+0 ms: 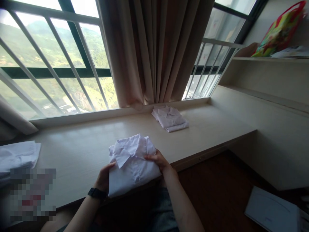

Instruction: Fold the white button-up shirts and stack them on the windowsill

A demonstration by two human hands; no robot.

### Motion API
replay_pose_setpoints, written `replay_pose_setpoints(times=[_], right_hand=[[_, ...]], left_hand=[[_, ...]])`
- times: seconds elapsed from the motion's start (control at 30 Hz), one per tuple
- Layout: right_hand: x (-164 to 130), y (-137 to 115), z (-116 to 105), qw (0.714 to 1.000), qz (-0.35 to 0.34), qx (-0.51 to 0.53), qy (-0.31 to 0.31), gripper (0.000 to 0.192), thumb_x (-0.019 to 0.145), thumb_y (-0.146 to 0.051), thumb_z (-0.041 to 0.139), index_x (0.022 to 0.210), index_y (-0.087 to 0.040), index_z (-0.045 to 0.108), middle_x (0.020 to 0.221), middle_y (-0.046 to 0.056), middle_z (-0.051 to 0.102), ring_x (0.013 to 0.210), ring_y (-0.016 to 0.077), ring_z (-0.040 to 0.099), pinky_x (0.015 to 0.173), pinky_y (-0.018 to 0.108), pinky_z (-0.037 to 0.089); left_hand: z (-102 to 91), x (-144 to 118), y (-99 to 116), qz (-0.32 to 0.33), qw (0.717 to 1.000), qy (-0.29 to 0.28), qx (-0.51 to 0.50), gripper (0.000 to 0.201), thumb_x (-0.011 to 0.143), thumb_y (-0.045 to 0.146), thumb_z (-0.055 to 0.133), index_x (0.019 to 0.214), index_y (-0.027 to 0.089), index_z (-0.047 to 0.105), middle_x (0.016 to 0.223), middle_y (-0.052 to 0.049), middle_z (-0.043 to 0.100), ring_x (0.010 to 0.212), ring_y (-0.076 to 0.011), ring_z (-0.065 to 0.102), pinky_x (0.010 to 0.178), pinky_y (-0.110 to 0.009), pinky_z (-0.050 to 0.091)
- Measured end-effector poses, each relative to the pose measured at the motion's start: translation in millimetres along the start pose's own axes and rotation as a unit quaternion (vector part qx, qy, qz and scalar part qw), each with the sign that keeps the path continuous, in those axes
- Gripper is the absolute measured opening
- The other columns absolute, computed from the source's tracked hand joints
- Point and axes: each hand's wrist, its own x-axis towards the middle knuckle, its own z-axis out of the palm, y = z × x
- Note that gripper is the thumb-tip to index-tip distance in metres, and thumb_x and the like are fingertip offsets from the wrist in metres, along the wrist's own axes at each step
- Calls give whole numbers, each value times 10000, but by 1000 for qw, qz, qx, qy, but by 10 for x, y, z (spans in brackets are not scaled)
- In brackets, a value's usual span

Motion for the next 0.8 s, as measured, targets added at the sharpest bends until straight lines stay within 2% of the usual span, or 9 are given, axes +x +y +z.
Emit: replay_pose_setpoints(times=[0.13,0.27,0.4,0.5,0.6,0.67,0.8], right_hand=[[-45,119,-90,999,44,1,14,623,582,-351,912,1142,-179,700,1097,90,745,949,277,717,861,398,569],[-125,265,-261,992,98,65,35,643,690,-614,788,1163,-191,686,1078,110,747,1006,313,705,898,466,549],[-351,530,-373,980,34,181,80,764,709,-857,562,1144,-244,699,1174,107,720,1182,318,633,1019,491,484],[-556,825,-268,961,2,253,114,734,688,-908,517,1067,-310,711,1231,63,700,1250,293,591,1069,492,452],[-649,1042,-3,958,-4,268,104,676,696,-855,588,1158,-368,676,1345,19,639,1316,294,535,1074,529,453],[-608,1086,178,960,4,262,103,604,734,-725,677,1220,-367,649,1388,9,607,1328,299,525,1047,528,487],[-380,991,321,944,28,274,183,389,771,-429,755,1130,-297,683,1241,21,698,1221,290,616,949,466,571]], left_hand=[[30,-9,-118,-41,998,-20,-31,411,766,331,687,1135,149,676,920,-128,761,910,-339,736,844,-458,590],[50,62,-218,-43,996,-23,-76,521,802,415,644,1239,131,622,990,-141,754,967,-349,723,873,-484,576],[91,161,-310,5,994,-10,-105,561,803,438,615,1283,148,584,1053,-136,745,1029,-350,705,906,-492,565],[171,215,-381,26,989,-2,-142,535,784,405,617,1262,167,587,1060,-122,744,1046,-346,698,918,-498,562],[279,250,-446,14,982,-5,-186,475,777,367,608,1209,168,610,1057,-114,744,1057,-338,693,922,-496,561],[340,271,-479,-3,980,-19,-198,450,780,345,600,1188,158,621,1064,-116,743,1053,-331,693,926,-487,559],[372,318,-473,-37,978,-36,-200,381,791,251,602,1149,129,643,1047,-115,745,947,-283,715,934,-435,551]])
